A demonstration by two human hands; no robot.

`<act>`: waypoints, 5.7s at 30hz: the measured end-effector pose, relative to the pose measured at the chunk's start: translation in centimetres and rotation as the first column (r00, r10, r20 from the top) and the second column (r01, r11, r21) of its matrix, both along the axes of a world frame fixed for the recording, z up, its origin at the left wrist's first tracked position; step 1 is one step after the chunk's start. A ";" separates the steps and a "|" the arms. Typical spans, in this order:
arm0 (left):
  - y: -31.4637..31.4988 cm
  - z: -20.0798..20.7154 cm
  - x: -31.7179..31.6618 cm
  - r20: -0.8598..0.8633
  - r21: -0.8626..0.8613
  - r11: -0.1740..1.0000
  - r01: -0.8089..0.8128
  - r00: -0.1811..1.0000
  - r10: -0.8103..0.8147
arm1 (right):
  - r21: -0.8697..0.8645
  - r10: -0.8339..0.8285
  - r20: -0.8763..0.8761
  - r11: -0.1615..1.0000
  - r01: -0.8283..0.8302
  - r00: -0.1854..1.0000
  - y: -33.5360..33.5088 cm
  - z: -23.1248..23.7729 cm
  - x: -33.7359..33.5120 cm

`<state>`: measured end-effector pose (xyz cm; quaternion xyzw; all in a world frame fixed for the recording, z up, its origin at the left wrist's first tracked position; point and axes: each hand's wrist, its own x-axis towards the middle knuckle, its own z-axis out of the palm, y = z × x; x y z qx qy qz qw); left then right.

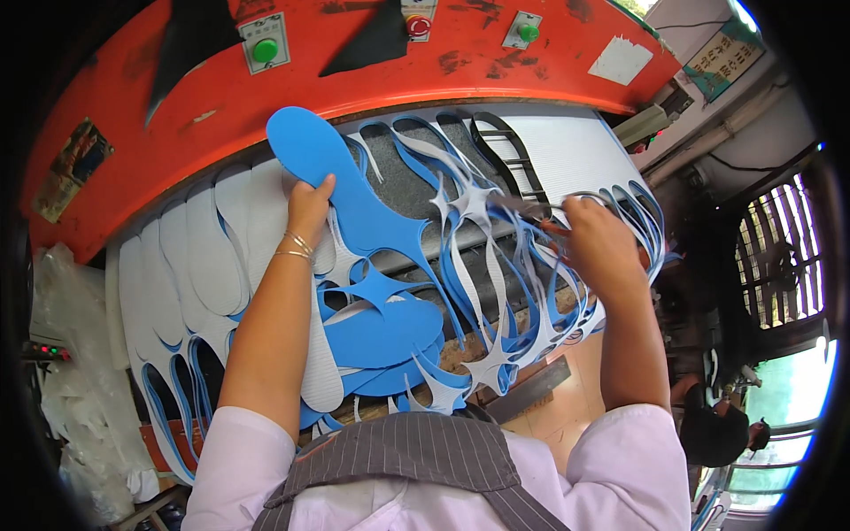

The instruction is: Cutting shoe soles from a sheet of material using a press and a metal die, then trimming them with scissors.

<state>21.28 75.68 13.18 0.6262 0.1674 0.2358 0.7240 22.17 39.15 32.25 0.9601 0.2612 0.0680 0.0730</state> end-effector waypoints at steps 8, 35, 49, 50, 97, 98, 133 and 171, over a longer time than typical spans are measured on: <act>1.3 -1.4 0.9 -0.333 0.424 0.899 -0.109 0.905 0.266 | 0.090 -0.290 0.214 0.957 0.277 0.933 -7.0 -6.0 -4.2; -27.6 7.8 -3.2 -0.275 0.531 0.382 0.757 0.580 -0.767 | 0.896 -0.021 -0.367 0.260 0.359 0.930 -6.2 -9.2 1.6; -29.1 8.2 -5.8 -0.244 0.089 0.345 0.935 0.356 -0.902 | 0.226 -0.357 0.093 0.917 0.330 0.929 -21.7 -12.1 3.9; -27.4 8.5 -6.2 -0.365 -0.021 0.389 0.921 0.355 -0.861 | 0.153 -0.278 0.109 0.953 0.261 0.954 -21.9 -10.0 2.6; -17.3 5.8 -8.3 -0.015 -0.952 0.306 -0.016 1.000 0.005 | 0.111 0.424 -0.874 0.653 0.749 -0.240 3.5 -3.9 -9.4; -17.4 5.4 -8.2 -0.056 -0.942 0.331 -0.058 0.998 0.015 | 0.119 0.418 -0.884 0.636 0.763 -0.211 3.9 -5.0 -9.6; -10.5 -0.4 -10.2 -0.143 -0.877 0.475 -0.073 0.984 -0.111 | 0.500 -0.034 -0.740 0.641 0.582 0.672 16.5 -14.9 -13.9; -11.5 -1.0 -8.9 -0.120 -0.897 0.429 -0.108 0.993 -0.001 | 0.318 0.010 -0.877 0.761 0.566 0.480 16.3 -10.6 -7.5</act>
